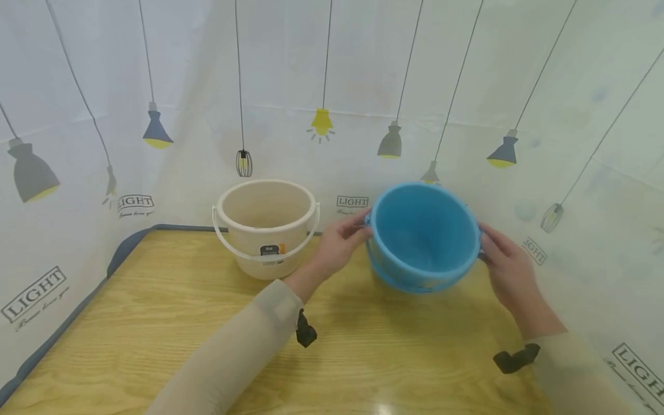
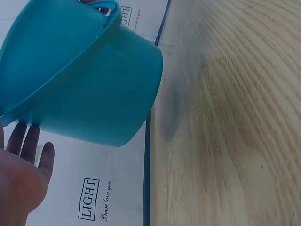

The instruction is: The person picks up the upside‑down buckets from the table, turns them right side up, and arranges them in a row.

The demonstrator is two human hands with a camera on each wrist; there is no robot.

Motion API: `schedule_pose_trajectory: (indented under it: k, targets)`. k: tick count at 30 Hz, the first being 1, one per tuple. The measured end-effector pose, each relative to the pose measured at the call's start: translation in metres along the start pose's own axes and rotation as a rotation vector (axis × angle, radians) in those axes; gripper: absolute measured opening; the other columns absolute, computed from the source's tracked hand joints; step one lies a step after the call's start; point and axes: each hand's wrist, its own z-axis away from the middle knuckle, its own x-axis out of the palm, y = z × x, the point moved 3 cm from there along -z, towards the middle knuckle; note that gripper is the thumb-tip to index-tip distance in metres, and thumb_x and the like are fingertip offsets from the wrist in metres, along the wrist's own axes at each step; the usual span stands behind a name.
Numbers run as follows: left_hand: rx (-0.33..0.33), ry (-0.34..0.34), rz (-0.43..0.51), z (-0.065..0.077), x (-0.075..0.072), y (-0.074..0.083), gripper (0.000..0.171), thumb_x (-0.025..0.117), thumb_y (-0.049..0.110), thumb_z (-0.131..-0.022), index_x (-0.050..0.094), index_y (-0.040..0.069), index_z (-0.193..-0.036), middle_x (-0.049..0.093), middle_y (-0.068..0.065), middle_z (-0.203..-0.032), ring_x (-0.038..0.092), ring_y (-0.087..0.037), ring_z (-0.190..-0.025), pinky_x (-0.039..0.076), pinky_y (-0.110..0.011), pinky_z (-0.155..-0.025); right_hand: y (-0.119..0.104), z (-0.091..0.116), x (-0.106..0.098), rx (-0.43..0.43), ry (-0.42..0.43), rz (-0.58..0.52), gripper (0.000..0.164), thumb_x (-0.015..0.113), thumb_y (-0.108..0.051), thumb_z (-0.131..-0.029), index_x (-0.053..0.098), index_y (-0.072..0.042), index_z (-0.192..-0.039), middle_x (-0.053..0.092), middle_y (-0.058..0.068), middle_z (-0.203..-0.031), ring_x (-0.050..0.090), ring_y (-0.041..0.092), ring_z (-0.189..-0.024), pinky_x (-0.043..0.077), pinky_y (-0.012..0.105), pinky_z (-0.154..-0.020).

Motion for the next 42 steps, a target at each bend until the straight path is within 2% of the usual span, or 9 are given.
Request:
schedule_pose_trajectory:
  k: [4,9,14,20,25,29,32,38,42]
  targets:
    - [-0.013,0.004,0.009,-0.001,-0.001,0.001,0.051,0.069,0.031,-0.110,0.058,0.032,-0.160,0.067,-0.003,-0.156,0.062,-0.025,-0.147,0.052,-0.044,-0.123,-0.002,-0.004,0.006,-0.021,-0.040,-0.245,0.062,0.060,-0.044,-0.113,0.048,-0.017,-0.166,0.061,-0.008,-0.160,0.056,0.003,-0.144,0.056,0.009,-0.101]
    - [-0.057,0.009,0.001,-0.002,-0.004,0.003,0.052,0.066,0.037,-0.112,0.054,0.037,-0.162,0.061,-0.001,-0.162,0.058,-0.025,-0.151,0.050,-0.046,-0.125,-0.005,-0.009,0.018,-0.088,-0.143,-0.385,0.060,0.053,-0.040,-0.116,0.043,-0.014,-0.169,0.062,-0.010,-0.157,0.058,0.000,-0.140,0.056,0.014,-0.106]
    - [-0.106,0.024,0.027,-0.004,-0.008,0.002,0.056,0.061,0.038,-0.114,0.046,0.034,-0.168,0.058,-0.008,-0.165,0.057,-0.030,-0.152,0.049,-0.049,-0.126,-0.009,-0.015,0.031,-0.118,-0.313,-0.483,0.060,0.039,-0.038,-0.120,0.030,-0.015,-0.174,0.045,0.002,-0.173,0.040,0.020,-0.161,0.051,0.023,-0.119]
    - [-0.133,0.058,0.042,-0.011,-0.012,-0.007,0.060,0.060,0.037,-0.114,0.042,0.031,-0.171,0.052,-0.011,-0.170,0.051,-0.034,-0.156,0.048,-0.053,-0.126,-0.007,-0.028,0.047,-0.012,-0.301,-0.454,0.061,0.038,-0.048,-0.119,0.026,-0.029,-0.176,0.028,0.007,-0.182,0.020,0.035,-0.171,0.051,0.028,-0.120]
    - [-0.149,0.089,0.021,-0.020,-0.015,-0.017,0.058,0.059,0.037,-0.114,0.044,0.031,-0.169,0.047,-0.009,-0.173,0.049,-0.035,-0.158,0.049,-0.054,-0.126,0.001,-0.041,0.056,0.060,-0.258,-0.397,0.063,0.038,-0.055,-0.117,0.027,-0.034,-0.175,0.029,0.008,-0.181,0.024,0.038,-0.169,0.054,0.030,-0.118]
    - [-0.175,0.093,0.017,-0.023,-0.017,-0.022,0.059,0.059,0.032,-0.113,0.042,0.032,-0.170,0.049,-0.009,-0.172,0.050,-0.035,-0.157,0.048,-0.057,-0.126,0.009,-0.049,0.062,0.091,-0.246,-0.392,0.064,0.038,-0.056,-0.117,0.025,-0.035,-0.176,0.026,0.007,-0.183,0.024,0.038,-0.169,0.037,0.052,-0.134]
    - [-0.179,0.096,0.011,-0.024,-0.019,-0.025,0.061,0.059,0.030,-0.113,0.040,0.028,-0.171,0.048,-0.009,-0.173,0.049,-0.035,-0.158,0.045,-0.058,-0.127,0.012,-0.053,0.068,0.113,-0.238,-0.389,0.063,0.037,-0.056,-0.117,0.025,-0.035,-0.176,0.025,0.009,-0.183,0.024,0.040,-0.169,0.026,0.063,-0.137]
    - [-0.204,0.141,-0.024,-0.029,-0.020,-0.035,0.067,0.059,0.036,-0.112,0.035,0.023,-0.173,0.045,-0.012,-0.174,0.045,-0.037,-0.160,0.039,-0.061,-0.131,0.012,-0.059,0.079,0.172,-0.197,-0.367,0.061,0.038,-0.053,-0.118,0.026,-0.036,-0.176,0.025,0.011,-0.183,0.028,0.042,-0.168,0.030,0.061,-0.136]
    - [-0.215,0.173,-0.048,-0.031,-0.020,-0.041,0.066,0.058,0.041,-0.111,0.036,0.030,-0.172,0.048,-0.015,-0.172,0.047,-0.039,-0.158,0.040,-0.063,-0.130,0.009,-0.062,0.080,0.166,-0.162,-0.332,0.060,0.038,-0.050,-0.119,0.028,-0.031,-0.176,0.032,0.011,-0.181,0.035,0.041,-0.166,0.035,0.061,-0.133]
